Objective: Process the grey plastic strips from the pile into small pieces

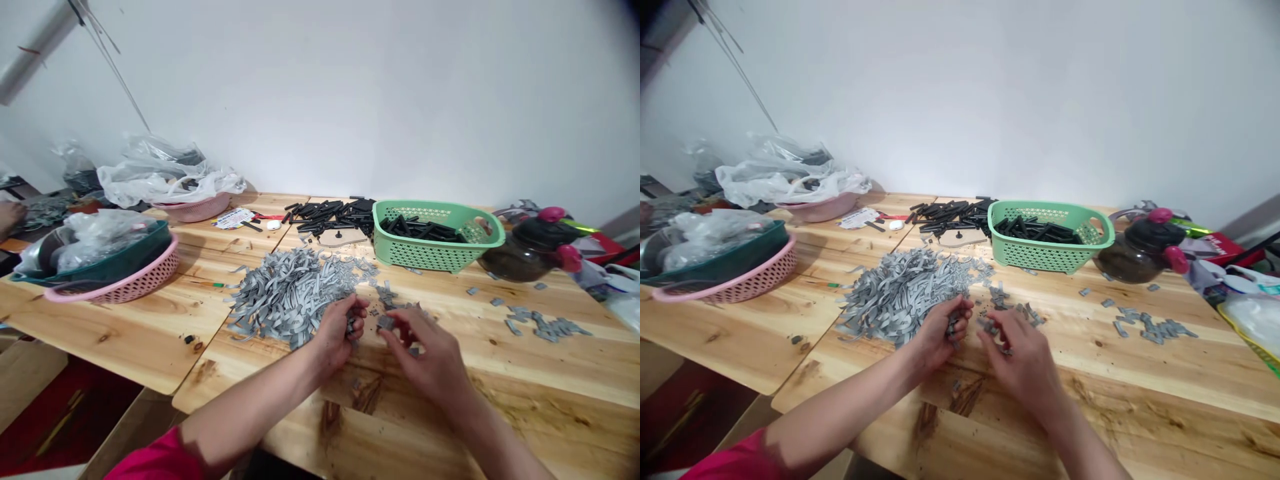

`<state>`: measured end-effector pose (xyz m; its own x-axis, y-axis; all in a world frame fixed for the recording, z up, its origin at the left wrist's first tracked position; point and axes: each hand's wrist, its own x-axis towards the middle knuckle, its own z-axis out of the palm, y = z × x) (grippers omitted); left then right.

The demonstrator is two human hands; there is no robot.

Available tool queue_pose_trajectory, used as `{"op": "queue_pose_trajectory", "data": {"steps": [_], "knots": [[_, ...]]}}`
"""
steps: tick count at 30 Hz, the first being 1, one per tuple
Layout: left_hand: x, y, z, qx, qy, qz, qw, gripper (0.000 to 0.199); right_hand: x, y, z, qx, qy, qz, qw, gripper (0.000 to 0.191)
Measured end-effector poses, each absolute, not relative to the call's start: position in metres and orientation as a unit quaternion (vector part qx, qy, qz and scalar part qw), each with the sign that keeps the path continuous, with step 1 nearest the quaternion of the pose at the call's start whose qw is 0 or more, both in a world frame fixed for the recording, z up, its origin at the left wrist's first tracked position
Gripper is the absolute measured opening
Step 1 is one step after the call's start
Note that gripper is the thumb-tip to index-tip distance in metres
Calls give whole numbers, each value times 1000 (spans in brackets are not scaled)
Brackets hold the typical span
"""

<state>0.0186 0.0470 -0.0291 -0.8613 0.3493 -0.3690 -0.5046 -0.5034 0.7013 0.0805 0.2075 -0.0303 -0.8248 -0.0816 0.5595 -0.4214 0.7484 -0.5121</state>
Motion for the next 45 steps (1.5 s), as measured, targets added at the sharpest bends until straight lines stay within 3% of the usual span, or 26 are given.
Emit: {"op": "queue_pose_trajectory", "data": {"steps": [2,7,12,16,19,21,23,25,28,32,33,35,41,45], "knots": [[19,48,-30,-87,435,862,247,27,83,199,-32,149,-897,328,256,21],[19,47,-33,-97,435,857,260,27,72,238,-35,8,-902,305,306,14],[16,47,-37,-125,419,863,255,23,75,222,-36,183,-938,258,144,17],[13,46,-34,-162,396,865,262,20,81,192,-35,253,-943,193,97,15],[12,46,-30,-174,386,863,276,17,77,216,-34,181,-949,220,132,17],[12,46,-28,-168,383,863,283,17,72,248,-33,41,-953,219,205,16],[13,46,-28,-165,383,863,284,18,68,276,-32,-85,-957,122,251,19],[14,46,-28,-166,381,862,290,18,66,287,-30,-108,-949,74,285,28],[17,47,-29,-165,377,861,299,18,70,261,-29,50,-934,196,296,25],[23,52,-34,-174,380,863,283,15,82,198,-28,272,-881,342,181,32],[24,54,-36,-175,384,863,280,15,85,187,-28,286,-869,361,183,24],[27,56,-39,-158,398,862,271,16,86,177,-27,267,-851,414,180,13],[29,52,-34,-87,420,840,331,25,79,201,-24,12,-734,667,127,17],[31,49,-24,-28,456,826,330,39,77,214,-25,-23,-701,697,152,20]]}}
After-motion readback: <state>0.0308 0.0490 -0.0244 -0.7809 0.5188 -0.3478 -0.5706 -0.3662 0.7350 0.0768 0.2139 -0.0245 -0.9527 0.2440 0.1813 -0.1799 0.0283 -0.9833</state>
